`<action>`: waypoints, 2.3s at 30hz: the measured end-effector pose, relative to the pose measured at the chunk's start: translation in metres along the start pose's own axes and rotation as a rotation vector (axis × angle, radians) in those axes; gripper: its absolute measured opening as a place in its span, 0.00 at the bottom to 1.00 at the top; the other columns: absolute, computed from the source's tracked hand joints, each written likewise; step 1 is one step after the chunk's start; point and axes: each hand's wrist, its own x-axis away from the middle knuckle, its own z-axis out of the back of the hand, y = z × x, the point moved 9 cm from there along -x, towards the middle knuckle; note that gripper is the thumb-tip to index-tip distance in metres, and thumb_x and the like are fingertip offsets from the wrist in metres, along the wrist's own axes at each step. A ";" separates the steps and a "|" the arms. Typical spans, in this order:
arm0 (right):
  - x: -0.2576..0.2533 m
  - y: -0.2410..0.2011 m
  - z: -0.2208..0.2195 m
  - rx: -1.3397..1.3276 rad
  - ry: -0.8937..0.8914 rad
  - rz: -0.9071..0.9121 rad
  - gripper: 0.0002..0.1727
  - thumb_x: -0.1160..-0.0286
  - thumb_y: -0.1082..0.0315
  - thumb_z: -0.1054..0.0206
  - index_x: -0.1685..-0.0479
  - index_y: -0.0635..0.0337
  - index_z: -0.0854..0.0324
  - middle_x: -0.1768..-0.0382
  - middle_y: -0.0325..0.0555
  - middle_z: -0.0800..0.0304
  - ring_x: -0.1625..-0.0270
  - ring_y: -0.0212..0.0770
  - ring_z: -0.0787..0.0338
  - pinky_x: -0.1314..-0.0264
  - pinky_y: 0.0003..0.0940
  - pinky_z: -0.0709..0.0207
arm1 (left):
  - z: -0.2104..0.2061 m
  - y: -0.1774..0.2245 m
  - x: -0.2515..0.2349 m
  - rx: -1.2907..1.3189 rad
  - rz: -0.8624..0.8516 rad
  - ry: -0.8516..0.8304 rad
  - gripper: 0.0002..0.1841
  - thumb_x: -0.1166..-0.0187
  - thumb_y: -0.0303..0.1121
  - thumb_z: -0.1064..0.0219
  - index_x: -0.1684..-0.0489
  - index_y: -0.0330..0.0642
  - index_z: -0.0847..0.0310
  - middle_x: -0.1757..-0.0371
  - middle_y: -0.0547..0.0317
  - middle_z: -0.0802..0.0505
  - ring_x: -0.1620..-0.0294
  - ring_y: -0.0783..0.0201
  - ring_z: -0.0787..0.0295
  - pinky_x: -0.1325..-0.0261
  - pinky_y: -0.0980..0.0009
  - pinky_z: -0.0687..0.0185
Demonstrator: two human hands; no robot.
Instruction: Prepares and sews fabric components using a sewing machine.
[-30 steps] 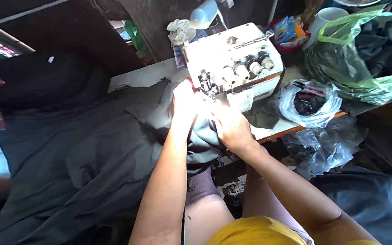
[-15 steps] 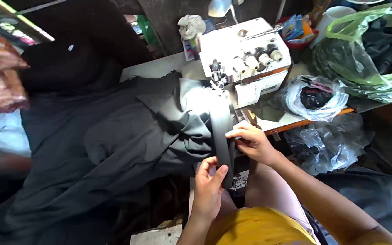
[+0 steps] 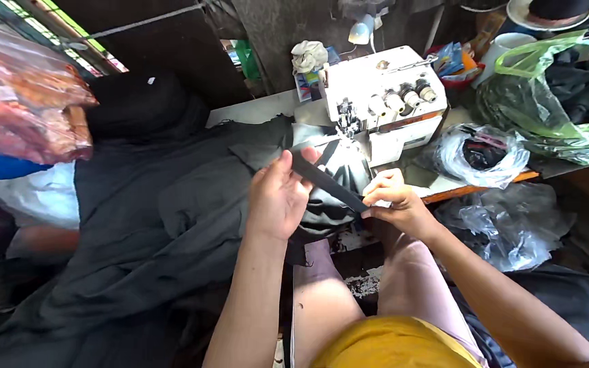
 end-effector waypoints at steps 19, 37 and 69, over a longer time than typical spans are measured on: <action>0.024 -0.054 -0.024 0.332 -0.376 0.175 0.10 0.21 0.63 0.35 0.55 0.42 0.06 0.35 0.40 0.10 0.17 0.58 0.29 0.21 0.67 0.38 | -0.029 -0.095 0.089 0.230 0.757 -0.584 0.30 0.07 0.49 0.63 0.34 0.41 0.15 0.53 0.49 0.03 0.48 0.55 0.04 0.38 0.60 0.10; 0.082 -0.067 -0.034 0.095 0.071 -0.261 0.12 0.19 0.67 0.34 0.46 0.61 0.09 0.53 0.39 0.02 0.49 0.25 0.06 0.40 0.21 0.14 | 0.005 -0.084 -0.014 -0.144 0.510 0.063 0.11 0.10 0.33 0.44 0.58 0.36 0.19 0.68 0.50 0.07 0.68 0.61 0.06 0.61 0.69 0.08; -0.006 -0.135 -0.004 0.120 0.040 -0.062 0.12 0.15 0.67 0.40 0.50 0.64 0.12 0.61 0.37 0.06 0.59 0.23 0.08 0.55 0.19 0.12 | 0.037 -0.060 -0.014 -2.153 0.065 -0.556 0.22 0.13 0.49 0.40 0.53 0.37 0.09 0.50 0.40 0.07 0.37 0.37 0.15 0.34 0.31 0.31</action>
